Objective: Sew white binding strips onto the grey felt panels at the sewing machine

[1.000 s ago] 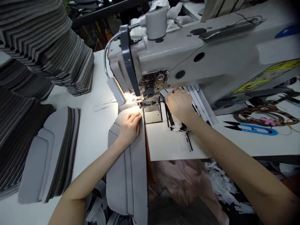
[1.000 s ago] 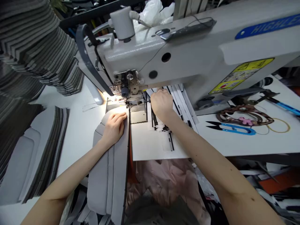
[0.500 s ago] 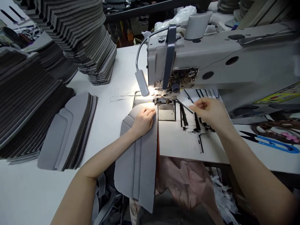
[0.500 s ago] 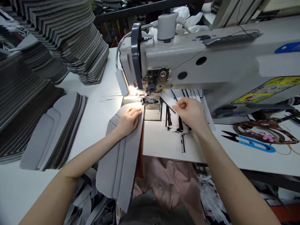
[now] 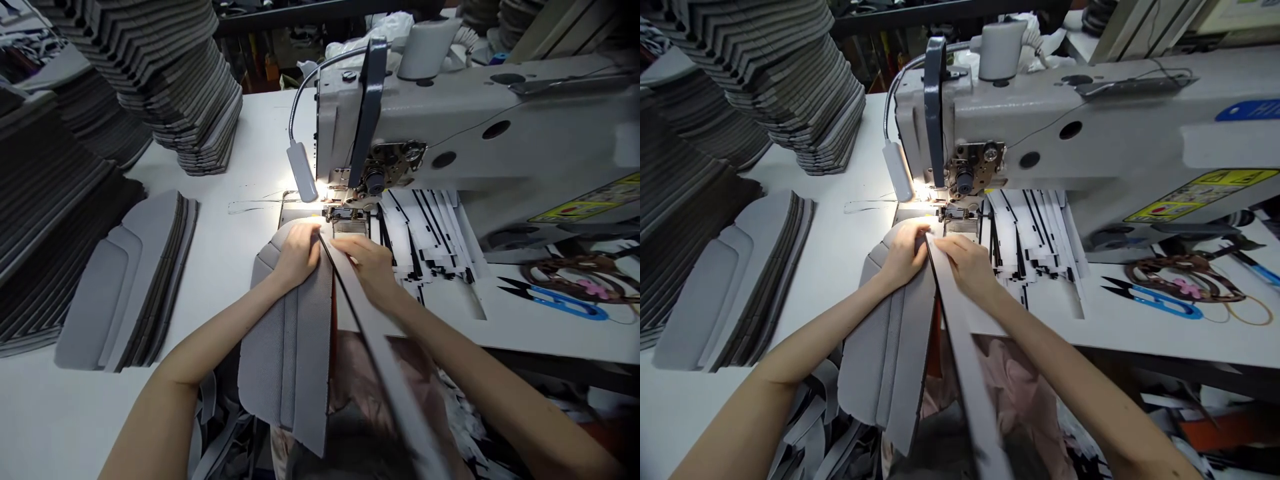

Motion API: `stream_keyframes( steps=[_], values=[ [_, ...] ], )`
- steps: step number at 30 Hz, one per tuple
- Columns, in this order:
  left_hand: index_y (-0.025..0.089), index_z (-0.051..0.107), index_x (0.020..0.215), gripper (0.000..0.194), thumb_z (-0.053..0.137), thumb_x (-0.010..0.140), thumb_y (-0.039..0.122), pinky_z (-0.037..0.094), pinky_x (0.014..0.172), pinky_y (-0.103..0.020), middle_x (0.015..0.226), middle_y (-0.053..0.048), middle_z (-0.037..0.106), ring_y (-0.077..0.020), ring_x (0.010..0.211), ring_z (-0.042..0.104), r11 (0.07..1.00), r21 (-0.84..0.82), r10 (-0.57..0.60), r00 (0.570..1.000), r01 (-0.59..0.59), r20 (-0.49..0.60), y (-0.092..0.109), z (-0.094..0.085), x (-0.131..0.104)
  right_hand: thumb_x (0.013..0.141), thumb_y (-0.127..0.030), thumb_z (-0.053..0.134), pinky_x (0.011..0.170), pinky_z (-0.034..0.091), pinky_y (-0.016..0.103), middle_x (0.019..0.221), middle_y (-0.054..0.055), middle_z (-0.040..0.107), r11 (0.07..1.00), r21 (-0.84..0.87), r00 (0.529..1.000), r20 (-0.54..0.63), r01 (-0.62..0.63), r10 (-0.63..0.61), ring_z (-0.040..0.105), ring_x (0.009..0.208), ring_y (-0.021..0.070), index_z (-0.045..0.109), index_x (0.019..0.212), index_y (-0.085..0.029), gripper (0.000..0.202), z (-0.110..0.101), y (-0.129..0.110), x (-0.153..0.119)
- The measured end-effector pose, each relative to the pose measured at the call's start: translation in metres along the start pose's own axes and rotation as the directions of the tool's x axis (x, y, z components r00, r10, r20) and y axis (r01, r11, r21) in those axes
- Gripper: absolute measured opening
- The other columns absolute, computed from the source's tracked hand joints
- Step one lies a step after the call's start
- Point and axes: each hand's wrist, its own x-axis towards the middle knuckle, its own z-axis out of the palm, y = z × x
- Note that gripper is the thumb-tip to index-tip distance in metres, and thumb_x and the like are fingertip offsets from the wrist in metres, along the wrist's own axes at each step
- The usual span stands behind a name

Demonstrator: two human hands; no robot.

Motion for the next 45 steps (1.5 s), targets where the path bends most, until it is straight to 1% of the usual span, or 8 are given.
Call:
stream_keyframes(
  steps=[4,8,21,25,29,34,37,45],
  values=[
    [0.016,0.056,0.112,0.024,0.043,0.092,0.012,0.052,0.088,-0.036,0.105,-0.01,0.066,-0.021,0.097,0.062,0.998,-0.065,-0.025,0.999,0.023,-0.02,0.003,-0.003,0.0,0.097,-0.008,0.042,0.075,0.044,0.029,0.099,0.013,0.071,0.894,-0.405,0.965,0.243,0.193,-0.099,0.062,0.089,0.0205,0.069,0.102,-0.012,0.028,0.007,0.019,0.028],
    [0.018,0.06,0.111,0.022,0.043,0.096,0.019,0.049,0.097,-0.038,0.112,-0.008,0.069,-0.0235,0.11,0.059,0.995,-0.06,0.081,0.991,-0.075,0.104,0.006,-0.005,0.001,0.098,-0.006,0.036,0.068,0.038,0.031,0.089,0.013,0.068,0.875,-0.445,0.961,0.265,0.192,-0.076,0.058,0.082,0.0212,0.068,0.093,-0.01,0.032,0.012,0.011,0.025],
    [0.015,0.059,0.118,0.035,0.043,0.087,0.01,0.051,0.098,-0.039,0.114,-0.01,0.068,-0.023,0.111,0.059,0.996,0.012,0.081,0.98,-0.085,0.179,0.008,-0.008,0.01,0.088,0.001,0.044,0.07,0.044,0.032,0.091,0.012,0.067,0.876,-0.48,0.977,0.204,0.046,0.061,0.058,0.083,0.0227,0.067,0.099,-0.009,0.027,0.009,-0.011,0.017],
    [0.017,0.061,0.108,0.033,0.043,0.084,0.005,0.052,0.096,-0.039,0.115,-0.007,0.07,-0.0224,0.107,0.059,0.987,0.037,0.147,0.969,-0.157,0.198,0.006,-0.007,0.011,0.084,-0.011,0.056,0.061,0.051,0.033,0.097,0.014,0.068,0.948,-0.311,0.96,0.239,-0.066,0.146,0.062,0.074,0.0222,0.046,0.139,0.002,0.057,0.003,-0.045,-0.042],
    [0.018,0.062,0.099,0.02,0.044,0.091,0.01,0.051,0.097,-0.042,0.12,-0.007,0.07,-0.0231,0.107,0.058,0.974,0.072,0.199,0.962,-0.216,0.186,0.006,-0.003,0.012,0.083,-0.008,0.05,0.065,0.056,0.036,0.098,0.017,0.072,0.979,-0.173,0.95,0.273,-0.106,0.151,0.068,0.076,0.0255,0.018,0.154,0.004,0.078,0.004,-0.068,-0.104],
    [0.018,0.061,0.098,0.018,0.043,0.096,0.016,0.051,0.095,-0.042,0.12,-0.008,0.07,-0.0228,0.104,0.06,0.958,0.136,0.23,0.959,-0.253,0.164,0.004,0.003,0.015,0.083,-0.003,0.043,0.059,0.057,0.035,0.098,0.014,0.074,0.987,-0.033,0.954,0.252,-0.158,0.161,0.071,0.072,0.025,-0.011,0.158,-0.006,0.092,0.009,-0.068,-0.128],
    [0.018,0.06,0.098,0.018,0.043,0.097,0.016,0.051,0.093,-0.041,0.119,-0.008,0.071,-0.0224,0.103,0.061,0.95,0.151,0.253,0.956,-0.275,0.151,0.001,0.006,0.02,0.085,-0.003,0.041,0.061,0.056,0.033,0.094,0.01,0.074,0.973,0.093,0.947,0.267,-0.212,0.181,0.07,0.07,0.0222,-0.01,0.159,-0.01,0.091,0.014,-0.063,-0.127],
    [0.017,0.061,0.096,0.019,0.042,0.096,0.015,0.053,0.085,-0.038,0.105,-0.01,0.07,-0.0221,0.096,0.064,0.924,0.236,0.276,0.951,-0.302,0.138,-0.003,0.007,0.034,0.089,-0.008,0.04,0.056,0.048,0.027,0.066,-0.001,0.059,0.867,0.318,0.912,0.283,-0.383,0.298,0.053,0.054,0.0146,0.03,0.154,-0.005,0.066,0.02,-0.056,-0.12]
  ],
)
